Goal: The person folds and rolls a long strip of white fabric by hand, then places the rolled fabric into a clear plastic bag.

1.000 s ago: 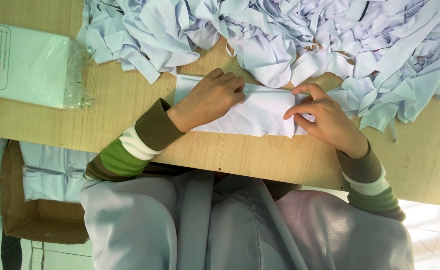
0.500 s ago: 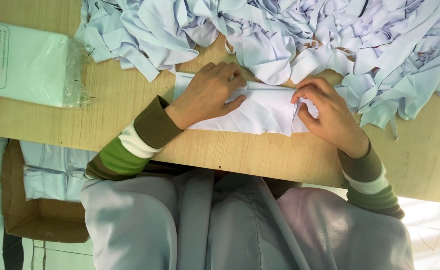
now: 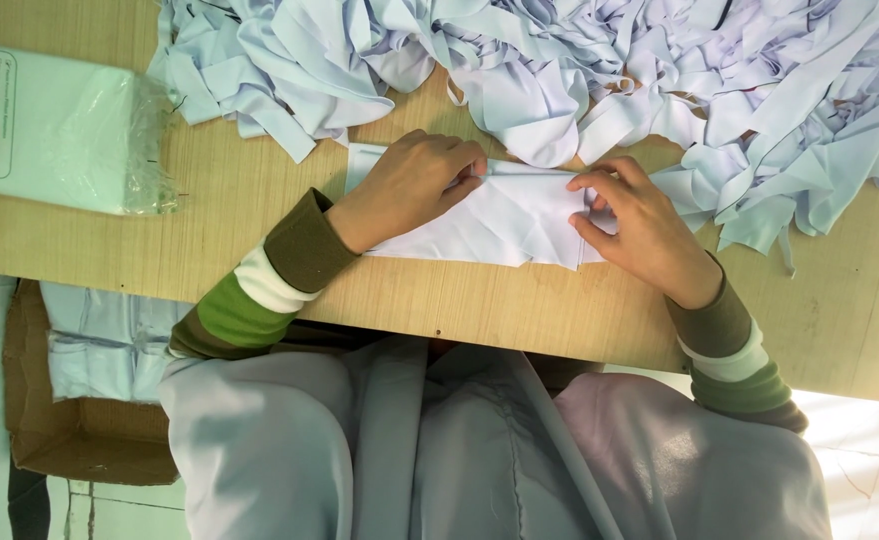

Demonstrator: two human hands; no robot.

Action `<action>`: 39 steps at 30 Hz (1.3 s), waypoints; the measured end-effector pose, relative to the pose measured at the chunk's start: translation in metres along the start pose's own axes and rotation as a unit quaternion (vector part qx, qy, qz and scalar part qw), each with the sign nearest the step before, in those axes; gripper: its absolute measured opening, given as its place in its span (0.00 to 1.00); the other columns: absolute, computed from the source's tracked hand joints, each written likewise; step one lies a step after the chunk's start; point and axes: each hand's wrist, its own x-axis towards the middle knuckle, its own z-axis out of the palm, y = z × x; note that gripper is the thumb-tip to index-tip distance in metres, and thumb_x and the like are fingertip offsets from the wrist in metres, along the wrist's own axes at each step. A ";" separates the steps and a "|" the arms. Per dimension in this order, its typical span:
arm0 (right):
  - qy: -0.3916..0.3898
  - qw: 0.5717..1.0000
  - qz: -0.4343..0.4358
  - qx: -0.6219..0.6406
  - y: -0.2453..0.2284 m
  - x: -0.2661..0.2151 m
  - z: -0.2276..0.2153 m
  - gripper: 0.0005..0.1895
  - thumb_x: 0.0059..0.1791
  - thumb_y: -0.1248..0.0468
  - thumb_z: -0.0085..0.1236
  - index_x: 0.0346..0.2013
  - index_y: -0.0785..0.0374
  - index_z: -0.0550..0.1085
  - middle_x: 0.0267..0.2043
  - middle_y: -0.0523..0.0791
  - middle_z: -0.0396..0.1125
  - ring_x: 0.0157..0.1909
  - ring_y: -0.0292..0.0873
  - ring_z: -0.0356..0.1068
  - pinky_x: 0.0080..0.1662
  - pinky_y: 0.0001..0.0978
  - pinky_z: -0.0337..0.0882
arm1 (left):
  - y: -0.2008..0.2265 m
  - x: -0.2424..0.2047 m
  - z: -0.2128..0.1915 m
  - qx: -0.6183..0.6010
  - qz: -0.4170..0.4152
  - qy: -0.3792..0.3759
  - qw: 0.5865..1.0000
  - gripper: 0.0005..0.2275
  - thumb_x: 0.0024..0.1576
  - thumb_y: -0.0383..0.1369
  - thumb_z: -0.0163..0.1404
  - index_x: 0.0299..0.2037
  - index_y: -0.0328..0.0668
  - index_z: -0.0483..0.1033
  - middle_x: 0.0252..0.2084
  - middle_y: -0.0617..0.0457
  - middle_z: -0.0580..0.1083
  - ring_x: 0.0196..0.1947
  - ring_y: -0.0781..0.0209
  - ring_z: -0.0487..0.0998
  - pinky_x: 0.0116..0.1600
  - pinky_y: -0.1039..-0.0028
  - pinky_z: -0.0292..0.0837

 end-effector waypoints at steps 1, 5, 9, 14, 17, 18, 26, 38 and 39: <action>0.000 1.000 0.001 0.000 0.001 -0.001 0.000 0.18 0.47 0.71 0.66 0.52 0.64 0.75 0.55 0.54 0.65 0.43 0.52 0.76 0.44 0.41 0.79 | 0.001 0.000 -0.002 0.000 0.000 -0.001 1.000 0.04 0.58 0.28 0.57 0.41 0.43 0.77 0.27 0.52 0.76 0.30 0.53 0.80 0.41 0.65 0.71; -0.002 1.000 -0.002 0.009 0.007 -0.003 0.003 0.16 0.47 0.70 0.67 0.48 0.61 0.75 0.51 0.50 0.64 0.42 0.49 0.75 0.45 0.39 0.79 | -0.004 -0.001 -0.003 -0.009 -0.003 0.007 1.000 0.07 0.58 0.27 0.57 0.44 0.43 0.76 0.30 0.51 0.77 0.32 0.53 0.80 0.42 0.65 0.71; -0.024 1.000 0.004 0.013 0.012 -0.004 0.008 0.12 0.47 0.73 0.66 0.44 0.62 0.76 0.41 0.49 0.66 0.39 0.50 0.76 0.41 0.38 0.79 | -0.004 0.000 0.000 0.049 0.050 0.051 0.996 0.09 0.56 0.32 0.62 0.44 0.44 0.78 0.36 0.50 0.76 0.35 0.54 0.78 0.42 0.66 0.70; -0.019 1.000 -0.017 0.014 0.001 -0.002 0.000 0.11 0.47 0.73 0.64 0.43 0.62 0.76 0.38 0.48 0.68 0.39 0.49 0.75 0.41 0.41 0.79 | 0.009 -0.001 0.018 0.065 0.152 0.080 0.983 0.09 0.61 0.37 0.58 0.44 0.41 0.79 0.41 0.48 0.74 0.38 0.53 0.75 0.44 0.66 0.69; -0.023 0.999 -0.023 0.031 0.003 -0.002 0.001 0.09 0.48 0.73 0.62 0.42 0.61 0.76 0.37 0.47 0.68 0.40 0.48 0.74 0.41 0.40 0.78 | 0.004 -0.002 0.036 0.072 0.173 0.065 0.980 0.12 0.62 0.42 0.56 0.46 0.42 0.79 0.44 0.48 0.74 0.40 0.54 0.75 0.45 0.68 0.69; -0.030 0.999 -0.020 0.035 0.003 -0.002 0.003 0.07 0.49 0.74 0.61 0.40 0.62 0.75 0.36 0.47 0.69 0.41 0.48 0.75 0.41 0.39 0.78 | 0.002 -0.003 0.040 0.075 0.163 0.046 0.983 0.15 0.62 0.45 0.55 0.48 0.43 0.79 0.45 0.48 0.74 0.42 0.54 0.74 0.45 0.67 0.69; -0.045 0.998 -0.009 0.048 0.006 0.002 -0.014 0.10 0.49 0.71 0.62 0.45 0.65 0.76 0.39 0.52 0.70 0.43 0.53 0.75 0.41 0.42 0.78 | 0.008 -0.001 0.023 0.028 0.136 0.011 0.990 0.16 0.61 0.45 0.56 0.49 0.42 0.80 0.47 0.47 0.74 0.42 0.54 0.75 0.46 0.67 0.68; -0.090 0.962 0.241 -0.097 0.086 -0.034 -0.069 0.21 0.47 0.52 0.63 0.54 0.49 0.74 0.48 0.43 0.68 0.48 0.47 0.69 0.46 0.46 0.68 | 0.065 0.075 -0.010 0.096 0.174 -0.086 0.976 0.10 0.60 0.40 0.57 0.44 0.45 0.78 0.37 0.54 0.76 0.33 0.51 0.78 0.37 0.61 0.70; -0.080 0.967 0.206 -0.126 0.099 -0.035 -0.061 0.11 0.52 0.54 0.59 0.46 0.52 0.79 0.45 0.39 0.74 0.54 0.45 0.69 0.46 0.47 0.69 | 0.069 0.086 0.005 0.145 0.177 -0.107 0.968 0.11 0.59 0.43 0.57 0.44 0.46 0.78 0.35 0.54 0.75 0.33 0.51 0.79 0.36 0.62 0.70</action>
